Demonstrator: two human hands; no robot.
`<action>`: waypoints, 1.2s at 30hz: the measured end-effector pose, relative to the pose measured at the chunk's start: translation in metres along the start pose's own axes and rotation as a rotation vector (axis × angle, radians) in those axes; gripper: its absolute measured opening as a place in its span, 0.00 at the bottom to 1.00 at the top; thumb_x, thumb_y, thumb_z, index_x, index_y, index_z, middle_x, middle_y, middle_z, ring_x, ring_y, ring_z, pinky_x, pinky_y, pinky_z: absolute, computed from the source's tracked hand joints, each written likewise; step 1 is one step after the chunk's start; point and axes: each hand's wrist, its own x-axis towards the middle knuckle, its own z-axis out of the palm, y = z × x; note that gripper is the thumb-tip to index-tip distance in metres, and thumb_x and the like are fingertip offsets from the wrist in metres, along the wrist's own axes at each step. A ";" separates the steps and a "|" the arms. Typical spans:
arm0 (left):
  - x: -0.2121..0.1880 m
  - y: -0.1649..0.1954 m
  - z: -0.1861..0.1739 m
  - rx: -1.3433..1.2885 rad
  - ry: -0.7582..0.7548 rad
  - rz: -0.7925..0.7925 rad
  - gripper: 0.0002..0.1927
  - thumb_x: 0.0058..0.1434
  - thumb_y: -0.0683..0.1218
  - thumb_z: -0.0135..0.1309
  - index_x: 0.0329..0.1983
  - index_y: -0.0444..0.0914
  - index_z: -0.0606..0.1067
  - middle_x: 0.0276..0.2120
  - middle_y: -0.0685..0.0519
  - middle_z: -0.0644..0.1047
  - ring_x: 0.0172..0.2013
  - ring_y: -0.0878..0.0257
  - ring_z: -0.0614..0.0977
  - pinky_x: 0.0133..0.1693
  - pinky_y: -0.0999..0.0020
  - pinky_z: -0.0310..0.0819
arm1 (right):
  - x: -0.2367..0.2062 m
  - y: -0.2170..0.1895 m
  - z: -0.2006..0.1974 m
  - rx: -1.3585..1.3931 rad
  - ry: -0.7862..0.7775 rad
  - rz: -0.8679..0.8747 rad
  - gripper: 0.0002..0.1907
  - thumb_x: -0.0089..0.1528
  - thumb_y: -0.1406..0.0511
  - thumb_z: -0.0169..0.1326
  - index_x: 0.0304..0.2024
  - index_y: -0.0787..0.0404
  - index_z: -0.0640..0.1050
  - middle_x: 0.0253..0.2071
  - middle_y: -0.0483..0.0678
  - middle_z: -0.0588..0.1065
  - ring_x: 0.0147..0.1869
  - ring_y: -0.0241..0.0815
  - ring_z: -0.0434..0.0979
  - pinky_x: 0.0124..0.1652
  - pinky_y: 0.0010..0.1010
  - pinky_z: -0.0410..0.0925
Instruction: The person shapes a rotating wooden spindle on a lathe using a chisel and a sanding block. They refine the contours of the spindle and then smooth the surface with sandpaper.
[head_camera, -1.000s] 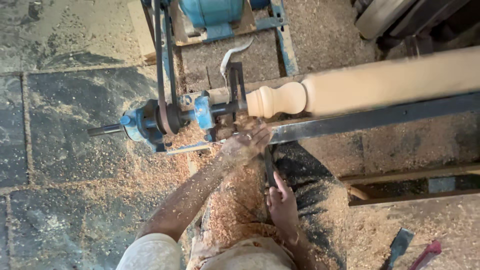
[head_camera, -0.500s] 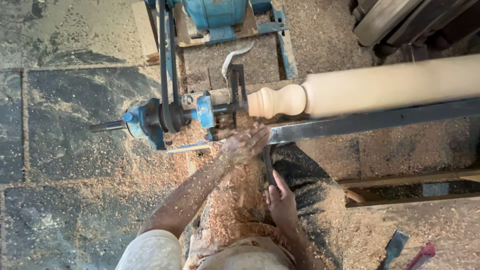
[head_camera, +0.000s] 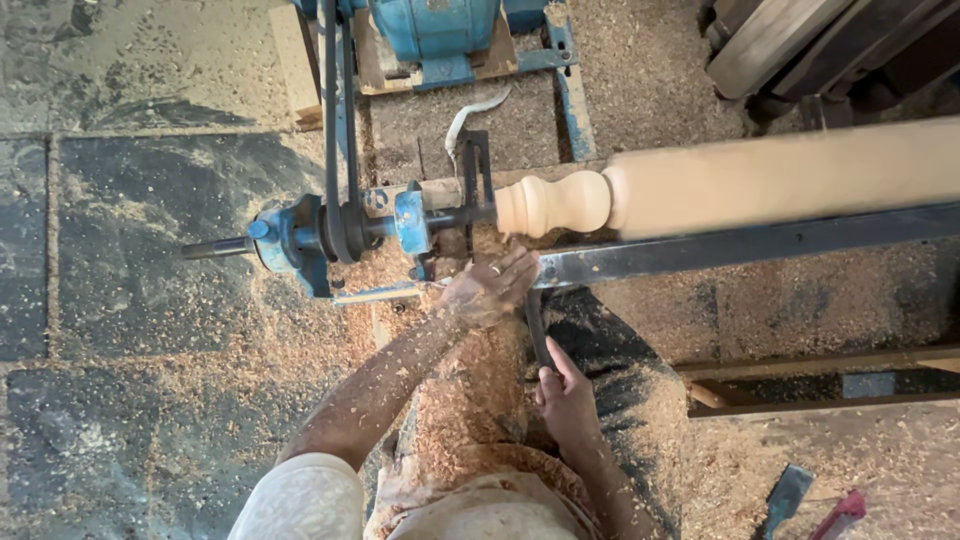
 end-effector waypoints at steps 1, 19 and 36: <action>0.001 0.001 0.002 0.072 0.011 0.011 0.26 0.66 0.49 0.51 0.67 0.39 0.70 0.65 0.47 0.73 0.66 0.52 0.73 0.63 0.53 0.74 | 0.001 0.002 -0.002 -0.014 -0.006 -0.007 0.30 0.67 0.68 0.47 0.73 0.55 0.64 0.22 0.41 0.66 0.24 0.31 0.63 0.25 0.25 0.60; 0.012 -0.008 -0.034 0.111 0.009 0.088 0.19 0.68 0.49 0.56 0.58 0.34 0.77 0.58 0.42 0.78 0.61 0.51 0.79 0.60 0.59 0.78 | 0.002 -0.045 -0.029 -0.286 -0.091 -0.006 0.29 0.68 0.66 0.47 0.73 0.52 0.66 0.21 0.41 0.67 0.25 0.32 0.64 0.27 0.27 0.63; 0.014 -0.008 -0.050 -0.016 -0.069 0.072 0.29 0.55 0.48 0.52 0.60 0.31 0.74 0.61 0.40 0.75 0.63 0.46 0.77 0.59 0.58 0.77 | 0.005 0.023 0.013 -0.079 0.080 -0.135 0.28 0.66 0.67 0.48 0.71 0.58 0.67 0.25 0.39 0.69 0.26 0.30 0.65 0.27 0.25 0.65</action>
